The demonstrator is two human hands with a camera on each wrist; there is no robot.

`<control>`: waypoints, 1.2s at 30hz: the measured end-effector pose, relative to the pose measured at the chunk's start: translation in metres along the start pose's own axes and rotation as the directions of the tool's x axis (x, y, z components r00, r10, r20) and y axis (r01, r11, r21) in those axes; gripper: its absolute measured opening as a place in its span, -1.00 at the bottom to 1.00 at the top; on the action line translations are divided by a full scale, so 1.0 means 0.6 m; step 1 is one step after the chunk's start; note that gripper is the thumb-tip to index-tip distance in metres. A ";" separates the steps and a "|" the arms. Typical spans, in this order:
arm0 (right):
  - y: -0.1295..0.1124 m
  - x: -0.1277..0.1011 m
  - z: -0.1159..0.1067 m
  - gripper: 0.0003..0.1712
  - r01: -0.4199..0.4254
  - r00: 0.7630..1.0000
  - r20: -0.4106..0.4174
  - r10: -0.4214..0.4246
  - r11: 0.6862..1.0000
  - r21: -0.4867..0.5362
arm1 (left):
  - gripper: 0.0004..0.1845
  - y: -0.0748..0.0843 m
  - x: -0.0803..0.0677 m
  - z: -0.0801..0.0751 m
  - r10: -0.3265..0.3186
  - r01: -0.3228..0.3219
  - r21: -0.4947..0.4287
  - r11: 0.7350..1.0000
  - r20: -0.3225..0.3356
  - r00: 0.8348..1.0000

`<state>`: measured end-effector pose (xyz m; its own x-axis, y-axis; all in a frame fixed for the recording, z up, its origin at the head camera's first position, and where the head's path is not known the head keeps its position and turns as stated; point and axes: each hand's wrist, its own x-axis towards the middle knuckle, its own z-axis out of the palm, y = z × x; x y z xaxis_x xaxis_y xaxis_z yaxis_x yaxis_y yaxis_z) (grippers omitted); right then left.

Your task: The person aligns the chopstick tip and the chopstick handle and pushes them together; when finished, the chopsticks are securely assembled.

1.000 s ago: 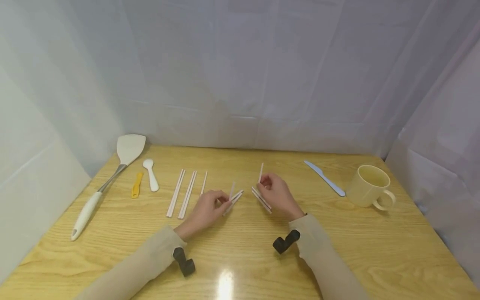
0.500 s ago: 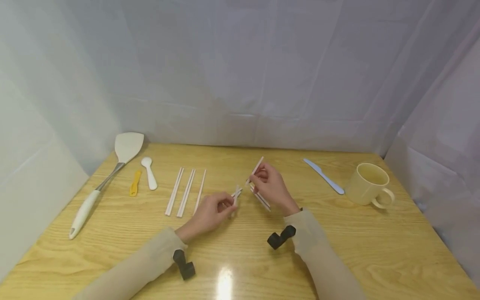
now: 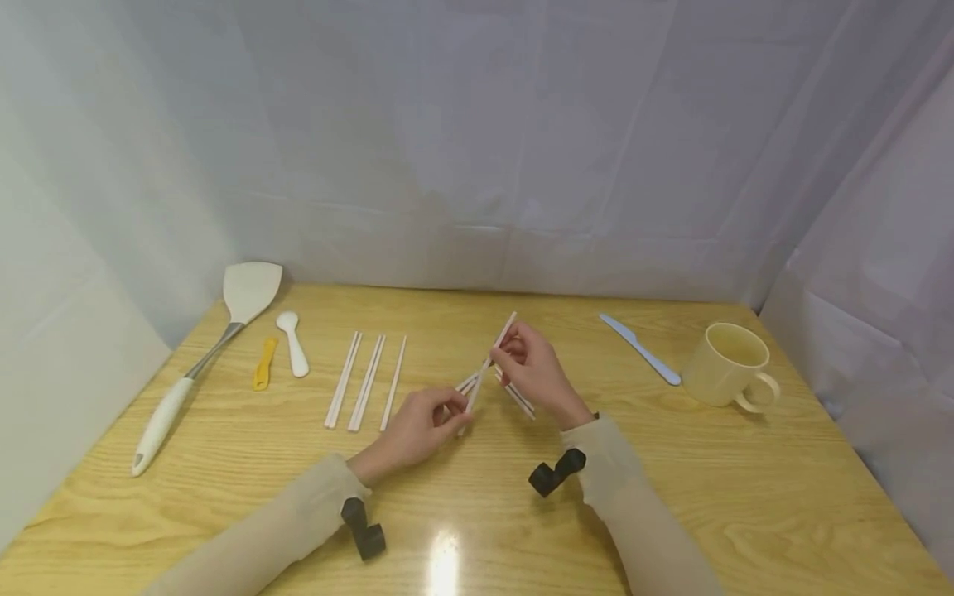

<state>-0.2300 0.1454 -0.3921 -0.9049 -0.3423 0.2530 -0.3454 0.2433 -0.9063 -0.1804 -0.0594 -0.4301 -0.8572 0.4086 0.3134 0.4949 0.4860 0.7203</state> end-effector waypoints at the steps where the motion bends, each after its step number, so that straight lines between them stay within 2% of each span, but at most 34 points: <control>1: 0.000 0.000 0.000 -0.89 -0.003 1.000 0.002 0.003 1.000 -0.003 | -0.93 0.000 0.000 0.000 -0.002 0.002 -0.005 1.000 0.003 1.000; 9: 0.003 -0.002 0.000 -0.89 -0.010 0.999 0.036 0.010 1.000 -0.012 | -0.95 -0.002 -0.003 0.003 -0.013 0.014 -0.040 0.999 0.022 1.000; 18: 0.005 -0.002 -0.002 -0.88 0.020 0.997 0.069 -0.020 1.000 0.005 | -0.95 -0.008 -0.004 0.012 0.065 -0.065 -0.061 0.996 0.001 0.998; 24: 0.007 -0.004 0.001 -0.93 0.031 0.997 0.074 -0.035 0.998 0.050 | -0.96 -0.011 -0.007 0.018 0.086 -0.086 -0.090 0.992 -0.005 0.996; 29: 0.006 -0.004 0.007 -0.92 0.037 0.993 0.111 -0.047 0.996 0.086 | -0.95 -0.010 -0.011 0.021 0.098 -0.100 -0.118 0.988 -0.021 0.995; 36: 0.000 -0.008 0.004 -0.90 0.006 0.998 0.069 -0.008 1.000 0.027 | -0.93 -0.008 -0.012 0.023 0.095 -0.100 -0.158 0.982 -0.038 0.995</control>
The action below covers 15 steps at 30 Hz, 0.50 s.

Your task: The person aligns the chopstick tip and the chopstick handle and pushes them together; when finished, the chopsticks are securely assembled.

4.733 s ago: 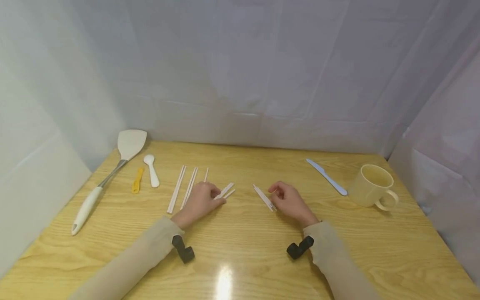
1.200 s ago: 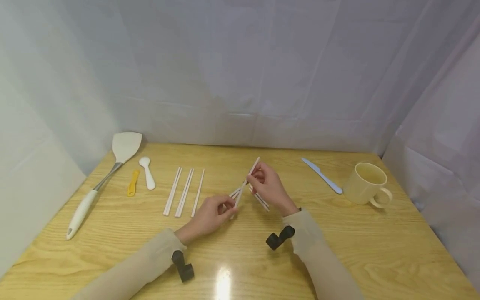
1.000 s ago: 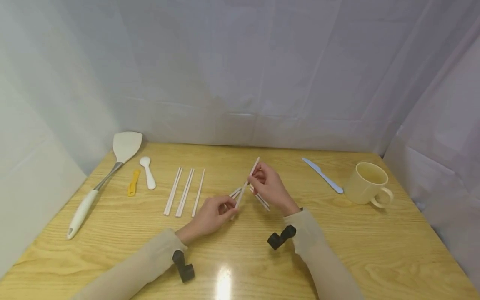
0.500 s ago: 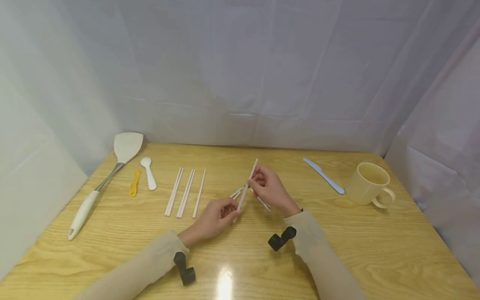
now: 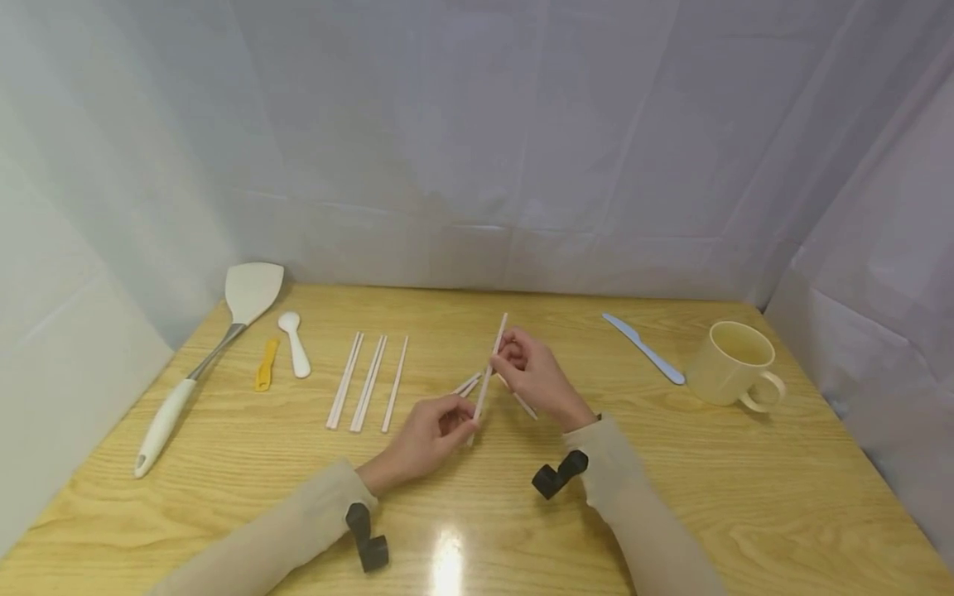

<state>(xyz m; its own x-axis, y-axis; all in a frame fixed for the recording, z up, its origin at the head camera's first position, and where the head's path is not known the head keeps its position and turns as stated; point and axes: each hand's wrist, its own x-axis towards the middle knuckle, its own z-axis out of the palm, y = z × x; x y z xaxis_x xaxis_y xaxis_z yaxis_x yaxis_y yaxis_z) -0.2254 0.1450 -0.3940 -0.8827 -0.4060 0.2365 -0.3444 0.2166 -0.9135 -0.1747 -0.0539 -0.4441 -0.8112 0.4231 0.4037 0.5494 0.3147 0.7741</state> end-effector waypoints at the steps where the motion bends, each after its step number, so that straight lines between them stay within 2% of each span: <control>1: 0.000 0.000 0.000 -0.89 -0.007 1.000 -0.002 0.007 1.000 -0.002 | -0.92 0.000 0.000 0.000 -0.005 0.005 -0.006 1.000 -0.005 1.000; 5: 0.003 0.002 0.001 -0.82 -0.001 1.000 0.010 0.001 1.000 -0.017 | -0.72 0.000 0.000 -0.002 0.003 -0.004 -0.043 0.999 -0.009 1.000; 10: 0.003 0.001 0.006 -0.82 0.001 0.999 0.046 -0.001 1.000 -0.004 | -0.40 0.001 0.002 -0.006 0.065 -0.064 -0.083 0.994 0.008 0.998; 15: 0.001 0.000 0.012 -0.80 -0.012 0.997 0.081 0.013 1.000 -0.012 | -0.33 0.004 0.005 -0.010 0.064 -0.059 -0.084 0.995 0.060 0.996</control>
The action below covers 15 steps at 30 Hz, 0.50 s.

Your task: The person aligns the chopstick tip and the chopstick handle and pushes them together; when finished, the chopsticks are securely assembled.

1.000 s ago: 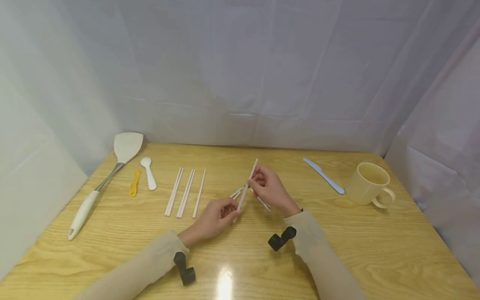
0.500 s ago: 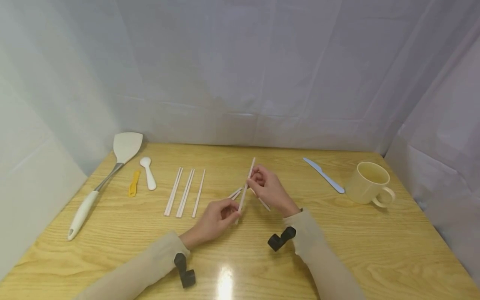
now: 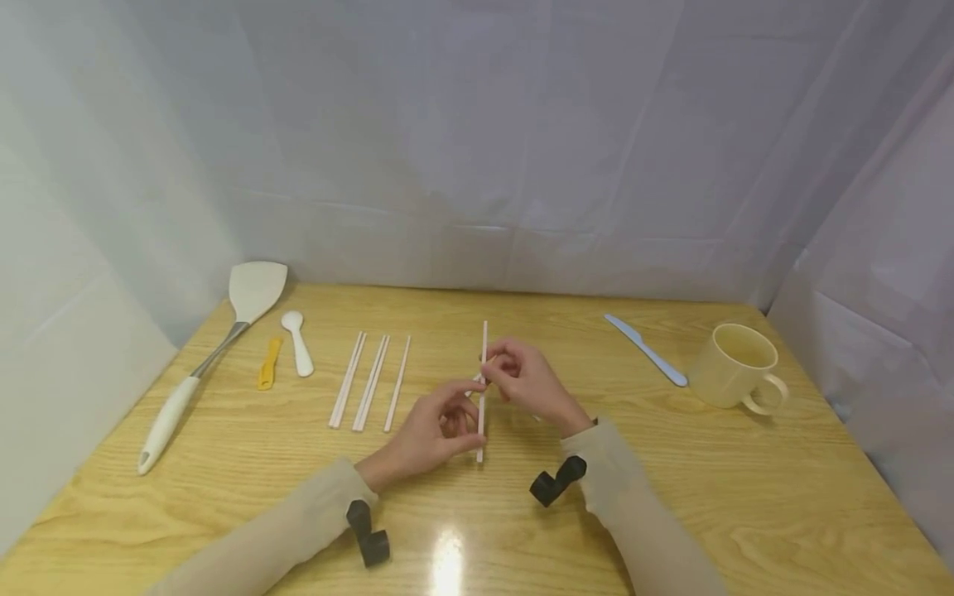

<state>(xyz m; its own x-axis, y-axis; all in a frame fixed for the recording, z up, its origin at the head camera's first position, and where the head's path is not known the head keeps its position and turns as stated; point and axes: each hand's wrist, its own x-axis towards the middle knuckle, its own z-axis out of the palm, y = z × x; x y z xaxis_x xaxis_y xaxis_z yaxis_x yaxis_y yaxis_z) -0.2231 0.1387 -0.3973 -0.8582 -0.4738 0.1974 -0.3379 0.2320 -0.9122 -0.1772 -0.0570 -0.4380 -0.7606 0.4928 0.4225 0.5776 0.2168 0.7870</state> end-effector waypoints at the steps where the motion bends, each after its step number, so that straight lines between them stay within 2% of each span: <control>1: 0.000 0.000 0.001 -0.80 0.000 1.000 0.004 0.000 1.000 0.002 | -0.34 0.000 0.000 0.000 -0.008 0.008 0.004 1.000 0.009 1.000; 9: -0.005 -0.003 0.000 -0.76 -0.040 0.999 0.006 0.041 0.999 -0.018 | -0.32 0.002 0.003 -0.007 -0.049 0.048 0.016 0.999 0.036 0.998; 15: 0.016 -0.004 -0.007 -0.71 -0.047 0.999 0.010 0.048 0.997 -0.063 | -0.32 -0.003 0.005 -0.029 -0.102 0.100 0.088 0.991 0.012 0.995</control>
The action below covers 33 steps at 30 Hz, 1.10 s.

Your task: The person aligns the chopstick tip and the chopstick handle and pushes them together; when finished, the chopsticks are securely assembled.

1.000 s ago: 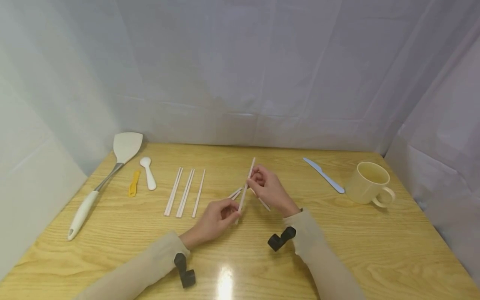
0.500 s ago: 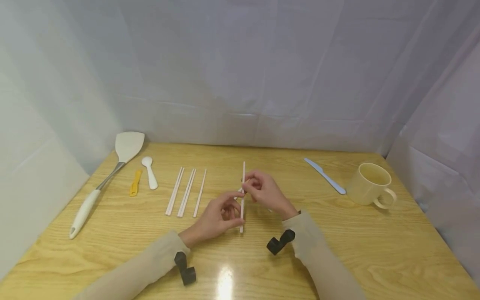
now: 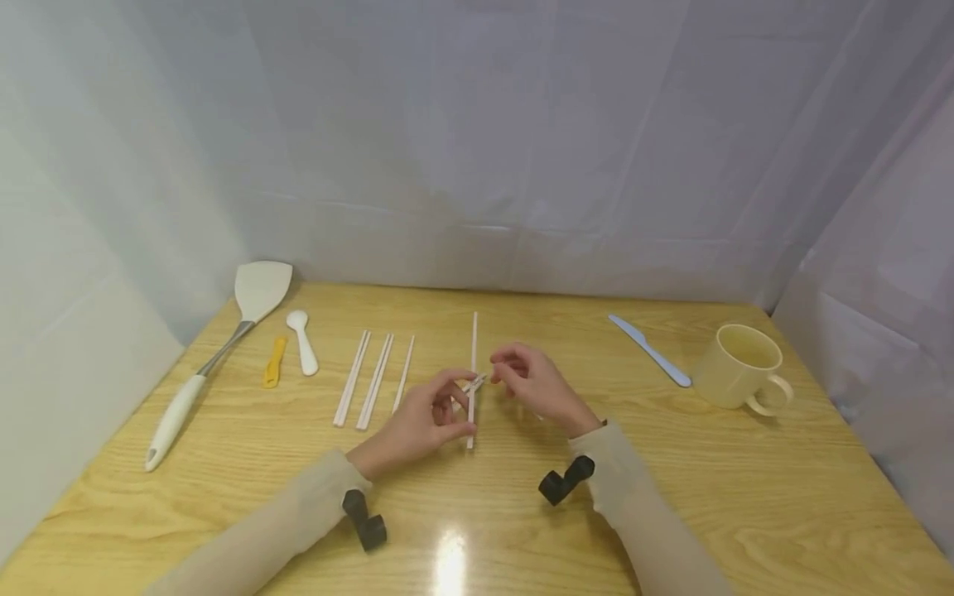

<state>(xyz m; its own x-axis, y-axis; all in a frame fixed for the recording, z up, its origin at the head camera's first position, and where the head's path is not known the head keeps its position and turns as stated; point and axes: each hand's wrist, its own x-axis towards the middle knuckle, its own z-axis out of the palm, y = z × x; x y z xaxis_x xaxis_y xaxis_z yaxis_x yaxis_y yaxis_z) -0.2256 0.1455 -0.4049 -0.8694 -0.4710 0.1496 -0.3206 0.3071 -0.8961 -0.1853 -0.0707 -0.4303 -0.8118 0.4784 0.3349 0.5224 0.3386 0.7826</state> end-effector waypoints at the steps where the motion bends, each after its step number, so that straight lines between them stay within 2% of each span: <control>1: 0.004 -0.001 -0.002 -0.71 -0.002 1.000 -0.001 0.002 1.000 -0.006 | -0.32 -0.002 0.001 -0.004 -0.002 0.002 0.014 1.000 -0.005 1.000; 9: 0.036 -0.017 -0.015 -0.73 -0.058 0.998 -0.002 0.058 0.997 -0.050 | -0.30 -0.028 -0.007 -0.040 -0.049 0.049 0.099 0.994 0.000 0.999; 14: 0.050 -0.029 -0.027 -0.74 -0.084 0.996 -0.033 0.081 0.992 -0.091 | -0.30 -0.043 -0.022 -0.072 -0.069 0.074 0.164 0.984 -0.034 0.997; 22: 0.061 -0.035 -0.037 -0.74 -0.100 0.995 -0.020 0.098 0.992 -0.079 | -0.32 -0.056 -0.039 -0.106 -0.104 0.115 0.242 0.964 -0.060 0.993; 24: 0.062 -0.036 -0.037 -0.74 -0.101 0.995 -0.010 0.101 0.992 -0.073 | -0.33 -0.056 -0.040 -0.110 -0.093 0.108 0.266 0.958 -0.066 0.993; 27: 0.062 -0.037 -0.037 -0.74 -0.112 0.994 -0.011 0.112 0.991 -0.069 | -0.36 -0.058 -0.040 -0.113 -0.061 0.088 0.340 0.936 -0.088 0.994; 29: 0.062 -0.038 -0.037 -0.74 -0.119 0.993 -0.013 0.119 0.991 -0.063 | -0.44 -0.060 -0.040 -0.113 -0.046 0.082 0.401 0.912 -0.098 0.994; 31: 0.063 -0.037 -0.037 -0.74 -0.118 0.993 -0.017 0.117 0.991 -0.067 | -0.53 -0.061 -0.041 -0.113 -0.046 0.087 0.462 0.883 -0.099 0.994; 33: 0.065 -0.037 -0.036 -0.75 -0.112 0.994 -0.021 0.110 0.991 -0.078 | -0.64 -0.062 -0.041 -0.114 -0.064 0.098 0.495 0.863 -0.084 0.994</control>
<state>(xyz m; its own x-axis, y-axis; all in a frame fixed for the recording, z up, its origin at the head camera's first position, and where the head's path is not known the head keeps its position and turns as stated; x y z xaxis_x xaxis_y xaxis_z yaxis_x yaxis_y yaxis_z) -0.2270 0.1860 -0.4341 -0.9070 -0.4170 0.0584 -0.2499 0.4214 -0.8718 -0.2025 -0.1502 -0.4319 -0.8626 0.3856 0.3273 0.5011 0.7400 0.4487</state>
